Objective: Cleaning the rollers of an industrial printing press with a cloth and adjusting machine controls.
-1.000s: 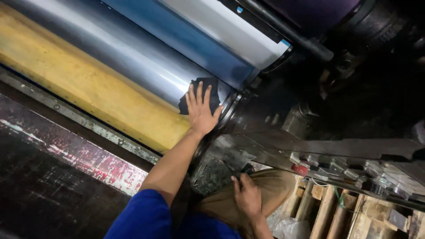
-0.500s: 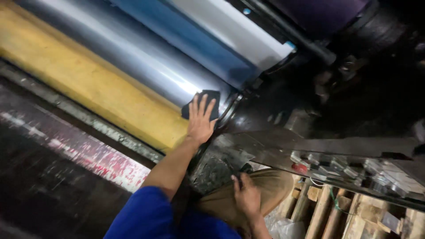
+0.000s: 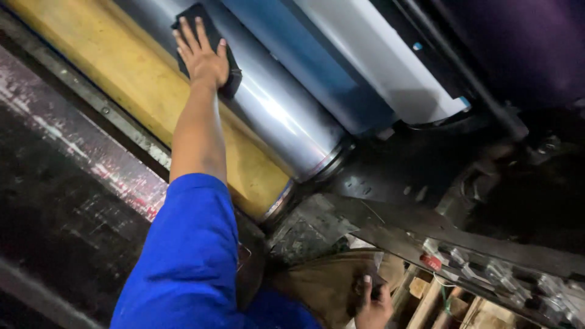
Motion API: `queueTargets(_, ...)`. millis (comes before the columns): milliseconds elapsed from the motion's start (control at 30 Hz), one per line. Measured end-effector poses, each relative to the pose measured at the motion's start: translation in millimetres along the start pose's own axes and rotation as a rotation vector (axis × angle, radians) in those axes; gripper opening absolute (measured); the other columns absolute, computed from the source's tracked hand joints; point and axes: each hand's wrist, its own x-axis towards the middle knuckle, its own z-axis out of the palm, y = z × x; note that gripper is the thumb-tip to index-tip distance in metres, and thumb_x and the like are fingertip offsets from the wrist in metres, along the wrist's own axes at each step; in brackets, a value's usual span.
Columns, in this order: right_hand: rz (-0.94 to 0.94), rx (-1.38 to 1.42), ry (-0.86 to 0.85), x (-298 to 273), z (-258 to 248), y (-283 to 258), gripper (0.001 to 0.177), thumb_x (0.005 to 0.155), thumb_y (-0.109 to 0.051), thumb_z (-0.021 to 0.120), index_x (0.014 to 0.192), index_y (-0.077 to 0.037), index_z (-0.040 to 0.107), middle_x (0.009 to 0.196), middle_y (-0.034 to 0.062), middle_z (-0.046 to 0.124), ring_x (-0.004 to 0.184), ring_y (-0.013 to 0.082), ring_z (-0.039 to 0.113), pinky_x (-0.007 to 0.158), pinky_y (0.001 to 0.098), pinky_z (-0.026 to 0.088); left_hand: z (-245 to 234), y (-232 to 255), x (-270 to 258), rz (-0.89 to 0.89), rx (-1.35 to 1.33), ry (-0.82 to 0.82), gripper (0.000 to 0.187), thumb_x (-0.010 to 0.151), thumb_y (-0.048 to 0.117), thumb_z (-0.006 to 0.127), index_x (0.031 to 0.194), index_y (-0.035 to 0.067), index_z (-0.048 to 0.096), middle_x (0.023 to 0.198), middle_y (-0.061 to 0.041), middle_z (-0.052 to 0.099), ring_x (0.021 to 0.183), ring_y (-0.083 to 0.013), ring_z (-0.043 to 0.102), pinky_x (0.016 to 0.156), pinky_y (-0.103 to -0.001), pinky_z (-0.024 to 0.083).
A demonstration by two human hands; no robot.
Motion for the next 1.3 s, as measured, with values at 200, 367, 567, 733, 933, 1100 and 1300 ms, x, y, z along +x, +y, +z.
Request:
queueTargets(200, -0.333, 0.082, 0.008, 11, 64, 41, 0.019, 0.097, -0.019, 0.072, 0.101, -0.001, 0.071, 0.091, 0.0147, 0.072, 0.076, 0.0201, 0.069, 0.072, 0.0343, 0.055, 17, 38, -56, 0.102, 0.025, 0.132, 0.076, 0.108, 0.045, 0.049, 0.165, 0.003, 0.021, 0.171, -0.023, 0.004, 0.156, -0.0513, 0.002, 0.126, -0.064, 0.005)
queueTargets(367, -0.261, -0.321, 0.052, -6, 82, 13, 0.032, 0.089, -0.032, 0.082, 0.092, -0.002, 0.073, 0.075, 0.0223, 0.067, 0.063, 0.034, 0.06, 0.067, 0.0433, 0.052, -2, 100, -205, 0.527, -0.084, -0.186, 0.07, 0.088, 0.029, 0.064, 0.149, 0.002, 0.045, 0.158, -0.023, 0.036, 0.147, -0.0455, 0.03, 0.121, -0.059, 0.02)
queueTargets(567, -0.528, -0.466, 0.111, 19, 79, 57, 0.039, 0.089, -0.036, 0.078, 0.1, 0.001, 0.07, 0.084, 0.0245, 0.068, 0.065, 0.0394, 0.066, 0.057, 0.0436, 0.053, -22, 88, -200, 0.796, -0.203, -0.217, 0.073, 0.08, 0.034, 0.067, 0.145, 0.007, 0.049, 0.156, -0.019, 0.04, 0.147, -0.0426, 0.031, 0.121, -0.056, 0.022)
queueTargets(733, -0.436, -0.244, 0.08, 20, 92, 66, 0.031, 0.092, -0.037, 0.077, 0.085, -0.008, 0.071, 0.077, 0.0185, 0.07, 0.064, 0.0353, 0.069, 0.061, 0.0439, 0.055, -7, 11, -57, 0.351, -0.047, -0.006, 0.066, 0.097, 0.033, 0.056, 0.156, 0.009, 0.04, 0.166, -0.019, 0.03, 0.155, -0.0422, 0.025, 0.125, -0.057, 0.019)
queueTargets(933, -0.289, -0.346, 0.125, 17, 107, 73, 0.025, 0.086, -0.037, 0.081, 0.087, -0.013, 0.075, 0.075, 0.0189, 0.071, 0.058, 0.0349, 0.069, 0.059, 0.0456, 0.056, 3, -38, 51, -0.304, -0.081, 0.08, 0.084, 0.104, 0.056, 0.04, 0.164, 0.007, 0.009, 0.168, -0.022, -0.004, 0.153, -0.0496, 0.004, 0.125, -0.056, 0.008)
queueTargets(1100, -0.456, -0.321, 0.024, 11, 94, 17, 0.021, 0.086, -0.036, 0.076, 0.09, -0.015, 0.075, 0.075, 0.0177, 0.071, 0.061, 0.0378, 0.069, 0.057, 0.049, 0.056, 21, 17, -40, -0.003, 0.106, 0.19, 0.073, 0.114, 0.044, 0.042, 0.166, -0.002, 0.02, 0.171, -0.027, 0.002, 0.154, -0.0563, 0.004, 0.124, -0.062, 0.007)
queueTargets(1300, -0.3, -0.502, 0.064, 4, 87, -18, 0.032, 0.086, -0.046, 0.074, 0.088, -0.014, 0.073, 0.082, 0.0189, 0.073, 0.071, 0.0437, 0.069, 0.064, 0.0537, 0.054, 22, 119, -203, 0.52, 0.159, 0.022, 0.071, 0.095, 0.038, 0.055, 0.152, -0.001, 0.041, 0.162, -0.023, 0.032, 0.149, -0.0433, 0.027, 0.121, -0.059, 0.016)
